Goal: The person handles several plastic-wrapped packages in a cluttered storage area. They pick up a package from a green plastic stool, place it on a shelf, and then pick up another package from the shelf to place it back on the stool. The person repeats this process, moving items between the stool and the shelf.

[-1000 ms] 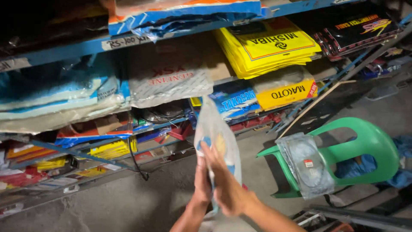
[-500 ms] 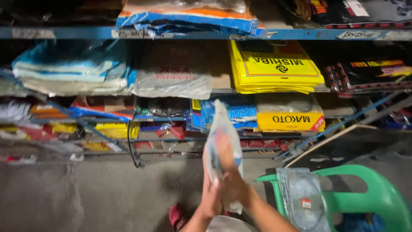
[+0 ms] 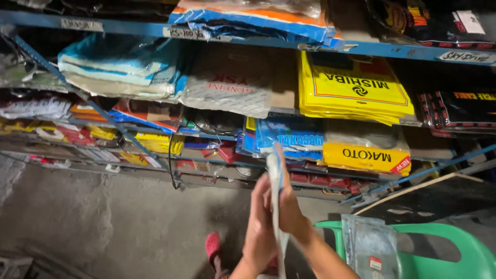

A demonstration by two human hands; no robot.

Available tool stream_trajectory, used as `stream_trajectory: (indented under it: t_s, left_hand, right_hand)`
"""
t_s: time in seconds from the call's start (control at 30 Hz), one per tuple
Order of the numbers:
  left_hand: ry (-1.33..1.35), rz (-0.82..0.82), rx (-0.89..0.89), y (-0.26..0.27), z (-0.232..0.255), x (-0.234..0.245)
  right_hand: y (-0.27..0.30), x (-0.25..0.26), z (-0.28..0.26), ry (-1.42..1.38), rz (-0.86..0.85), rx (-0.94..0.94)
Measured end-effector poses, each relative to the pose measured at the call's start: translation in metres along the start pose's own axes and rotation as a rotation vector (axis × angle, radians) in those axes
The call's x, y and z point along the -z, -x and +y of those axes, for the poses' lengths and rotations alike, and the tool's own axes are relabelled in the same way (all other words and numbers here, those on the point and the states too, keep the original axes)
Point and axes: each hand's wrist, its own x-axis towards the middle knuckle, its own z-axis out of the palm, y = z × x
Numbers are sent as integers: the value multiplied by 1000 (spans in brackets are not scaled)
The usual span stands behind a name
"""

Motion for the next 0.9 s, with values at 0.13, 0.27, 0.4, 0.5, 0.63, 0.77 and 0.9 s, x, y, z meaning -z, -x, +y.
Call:
stream_trajectory:
  t_s: [0.13,0.27,0.4,0.5,0.63,0.77,0.9]
  left_hand:
    - [292,201,165,-6,2,46]
    - [83,-21,115,-10,17,51]
    - [227,153,306,-28,68,63]
    - [566,29,269,-29,68,116]
    - [269,-32,280,-27,67,139]
    - [179,-302,184,-30,95,116]
    - [108,-261,162,-51,102,128]
  right_hand:
    - [11,-26,-10,285,-222,347]
    - [-11,-52,4,243,-108,308]
    - [-23,-84,-18,-32,5,73]
    - [-18,-115,-17,-112,147,-178]
    - [-28,-123,1,522,-34,434]
    - [-32,-125,4,386,230,327]
    - [-27,-132,2,409,280,310]
